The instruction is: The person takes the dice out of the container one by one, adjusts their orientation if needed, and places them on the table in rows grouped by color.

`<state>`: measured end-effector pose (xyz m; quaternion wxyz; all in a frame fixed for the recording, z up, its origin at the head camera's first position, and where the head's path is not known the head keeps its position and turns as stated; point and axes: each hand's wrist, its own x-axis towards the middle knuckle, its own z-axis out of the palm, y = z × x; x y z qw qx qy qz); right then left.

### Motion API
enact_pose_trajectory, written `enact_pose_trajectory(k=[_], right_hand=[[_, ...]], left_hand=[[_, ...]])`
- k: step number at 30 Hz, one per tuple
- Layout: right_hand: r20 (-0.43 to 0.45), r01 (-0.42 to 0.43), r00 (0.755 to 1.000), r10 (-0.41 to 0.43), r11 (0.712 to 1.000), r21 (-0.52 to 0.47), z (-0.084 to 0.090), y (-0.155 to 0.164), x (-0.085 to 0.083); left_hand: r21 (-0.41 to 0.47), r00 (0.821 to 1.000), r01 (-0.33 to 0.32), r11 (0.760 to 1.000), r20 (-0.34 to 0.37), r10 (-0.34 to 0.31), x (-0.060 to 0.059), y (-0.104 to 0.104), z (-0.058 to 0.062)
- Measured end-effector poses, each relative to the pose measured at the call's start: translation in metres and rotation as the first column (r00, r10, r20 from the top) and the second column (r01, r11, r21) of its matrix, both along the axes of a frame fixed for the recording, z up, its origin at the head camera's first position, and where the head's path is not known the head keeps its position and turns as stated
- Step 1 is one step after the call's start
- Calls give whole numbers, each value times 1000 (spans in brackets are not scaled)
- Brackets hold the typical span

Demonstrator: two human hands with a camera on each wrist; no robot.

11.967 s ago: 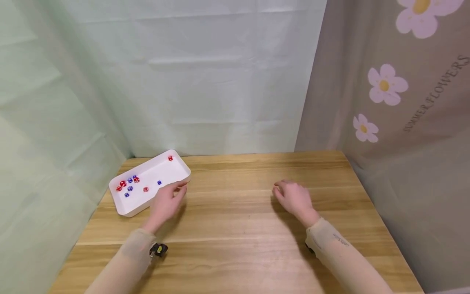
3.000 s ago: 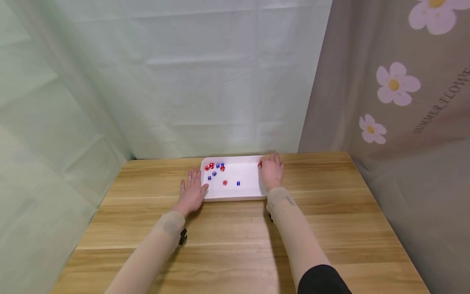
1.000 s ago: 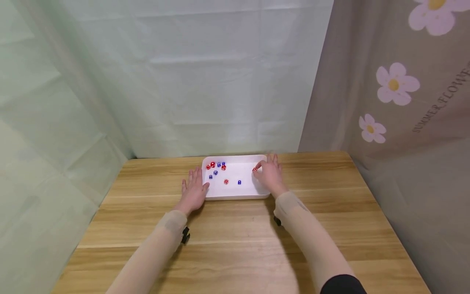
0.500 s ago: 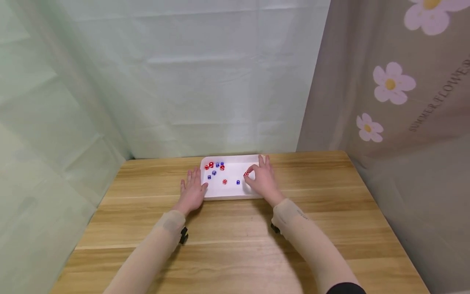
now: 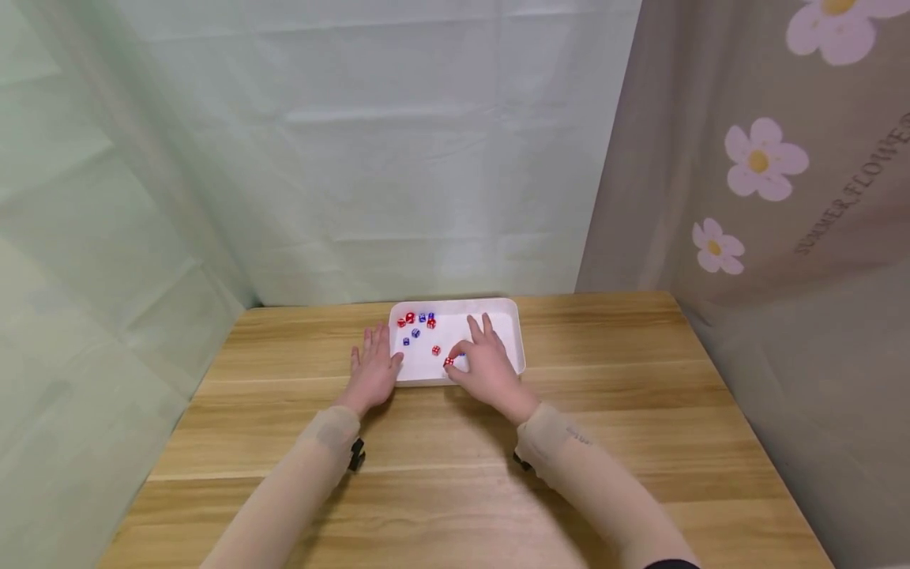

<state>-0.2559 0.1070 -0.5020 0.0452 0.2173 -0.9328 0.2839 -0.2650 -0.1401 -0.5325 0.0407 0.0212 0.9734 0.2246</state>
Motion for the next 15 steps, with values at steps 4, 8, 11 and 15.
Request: enact_pose_trajectory(k=[4,8,11,15], right_hand=[[-14,-35,999,36,999,11,-2,-8,8],[-46,-67,997,67,998,9,-4,-14,15],[-63,-87,994,88,996,12,-4,-18,19],[-71,-121,990,124,991,52,-5,-24,23]], left_hand=[[8,1000,2,1000,-1,-2,0,0,0],[12,1000,4,1000,2,-4,0,-1,0],[7,1000,6,1000,4,-6,0,-1,1],[7,1000,1,1000,3,-1,0,0,0]])
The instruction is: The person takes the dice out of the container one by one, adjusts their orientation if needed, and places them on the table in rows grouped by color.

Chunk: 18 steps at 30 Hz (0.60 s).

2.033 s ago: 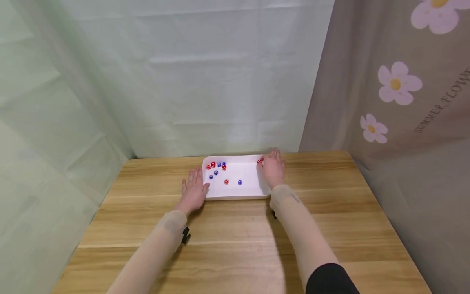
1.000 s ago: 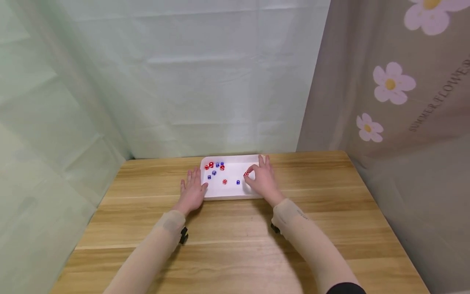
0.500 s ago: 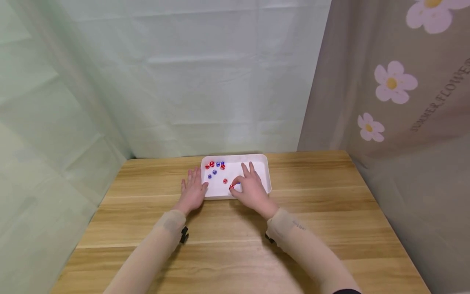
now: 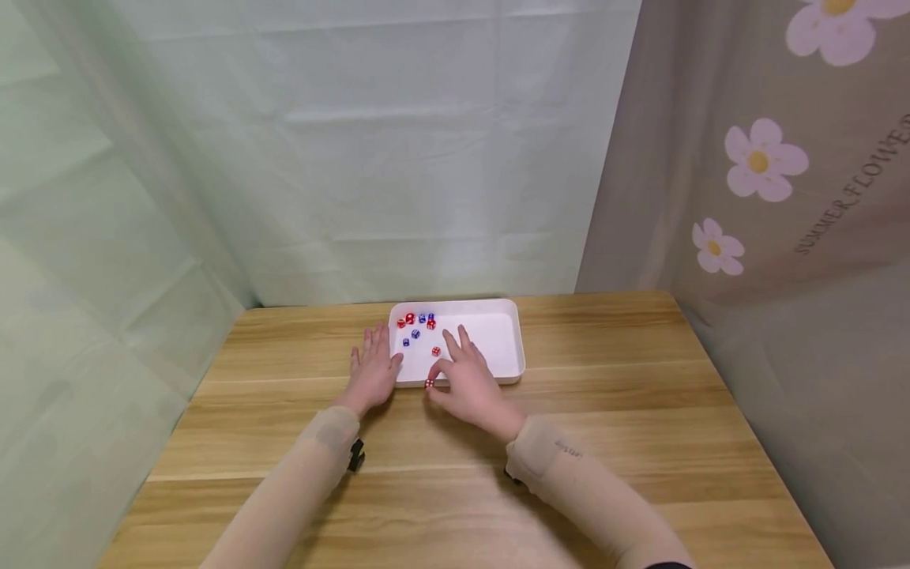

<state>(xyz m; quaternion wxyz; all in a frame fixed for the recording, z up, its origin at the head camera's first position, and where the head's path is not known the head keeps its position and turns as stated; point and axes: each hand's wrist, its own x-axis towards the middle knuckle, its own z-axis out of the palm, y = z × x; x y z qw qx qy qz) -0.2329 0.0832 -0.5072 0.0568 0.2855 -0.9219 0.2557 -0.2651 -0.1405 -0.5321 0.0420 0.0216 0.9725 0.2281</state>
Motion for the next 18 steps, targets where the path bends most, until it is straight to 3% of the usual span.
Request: enact_pose_trajectory(k=[8,18], right_hand=[[-11,-42,999,43,997,62,-6,-12,6],[-10,-71,997,73,988,136,-4,-28,16]], left_hand=[[3,1000,-3,1000,12,3,-3,-1,-6],[-16,1000,13,1000,-25,-14,0,-1,-2]])
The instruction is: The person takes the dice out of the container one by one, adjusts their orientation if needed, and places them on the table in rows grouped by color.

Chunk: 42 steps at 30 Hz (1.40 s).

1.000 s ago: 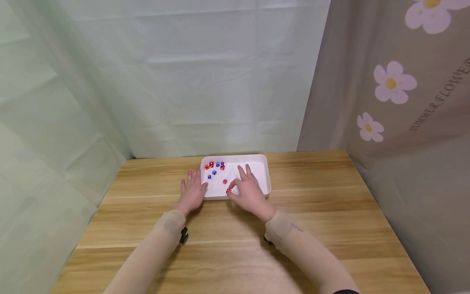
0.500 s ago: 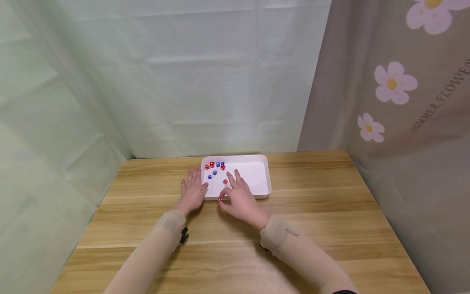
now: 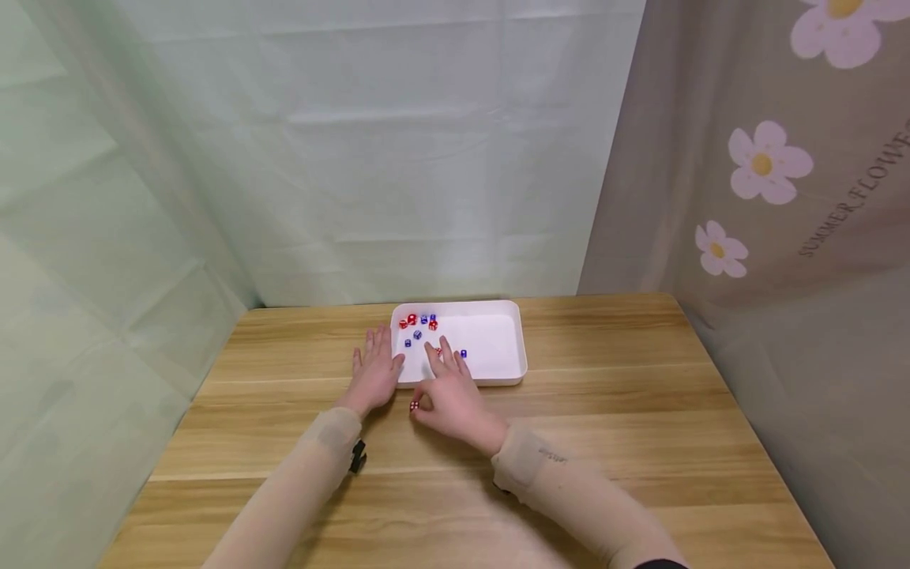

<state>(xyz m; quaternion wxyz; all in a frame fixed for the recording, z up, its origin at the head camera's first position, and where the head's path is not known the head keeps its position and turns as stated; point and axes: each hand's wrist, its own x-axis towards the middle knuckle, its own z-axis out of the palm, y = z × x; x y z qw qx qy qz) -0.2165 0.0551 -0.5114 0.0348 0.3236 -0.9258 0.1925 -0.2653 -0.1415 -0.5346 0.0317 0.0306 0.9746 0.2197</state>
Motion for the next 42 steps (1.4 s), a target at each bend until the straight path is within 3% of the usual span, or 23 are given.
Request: enact_pose_trajectory(k=[12,27,42], right_hand=[[7,-24,1000,23,999,40,-5,-10,12],[6,13,1000,-14,995,103,-4,-21,11],[-7,13,1000,-13,994,110,-10,-20,9]], left_hand=[[16,1000,-1,1000,4,1,-2,0,-3],[-12,1000,0,1000,7,0,-2,0,1],[15,999,-3,1000,39,2,-10,-2,-11]])
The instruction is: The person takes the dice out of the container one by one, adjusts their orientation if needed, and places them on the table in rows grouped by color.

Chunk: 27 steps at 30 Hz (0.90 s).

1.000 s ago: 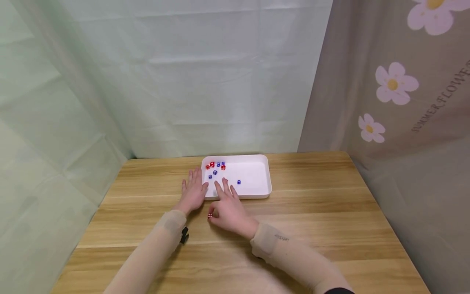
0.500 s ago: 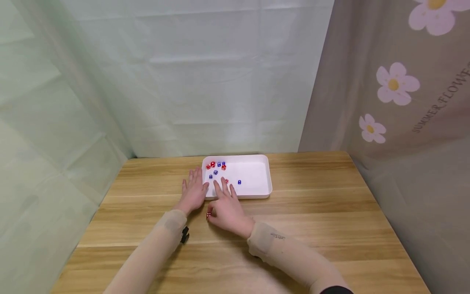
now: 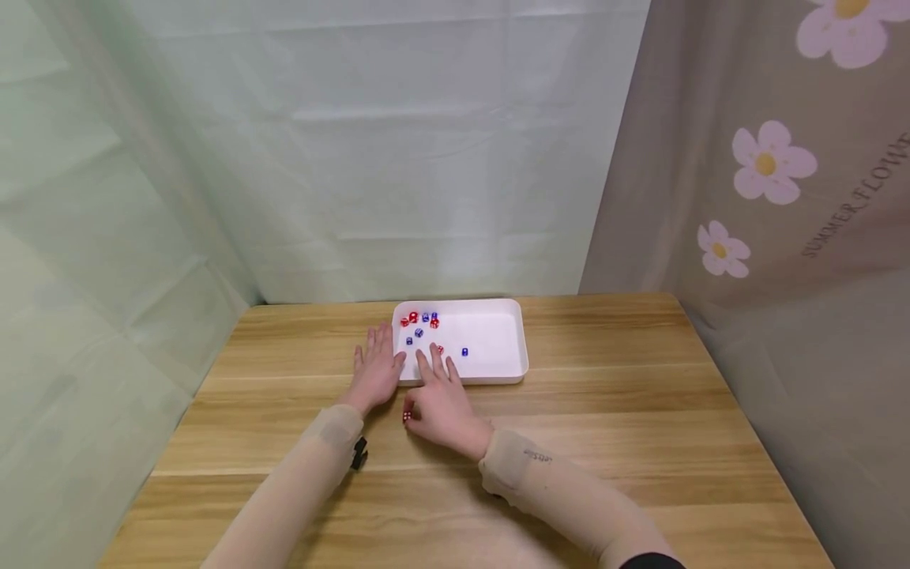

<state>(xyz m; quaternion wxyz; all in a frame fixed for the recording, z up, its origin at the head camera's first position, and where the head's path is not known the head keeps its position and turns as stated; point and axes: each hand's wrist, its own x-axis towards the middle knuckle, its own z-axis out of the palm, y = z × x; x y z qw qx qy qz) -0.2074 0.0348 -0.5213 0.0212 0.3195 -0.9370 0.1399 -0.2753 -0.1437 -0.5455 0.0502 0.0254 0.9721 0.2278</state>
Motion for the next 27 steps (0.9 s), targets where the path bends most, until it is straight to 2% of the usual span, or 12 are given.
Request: enact_pose_trajectory(k=[12,27], right_hand=[[4,0,1000,0,1000,18,3,-1,-1],[5,3,1000,-3,1000,12,7,-1,-1]], left_hand=[[-24,1000,-10,1000,0,10,6,3,10],[-10,1000,-4,1000,-3,4,4,2,6]])
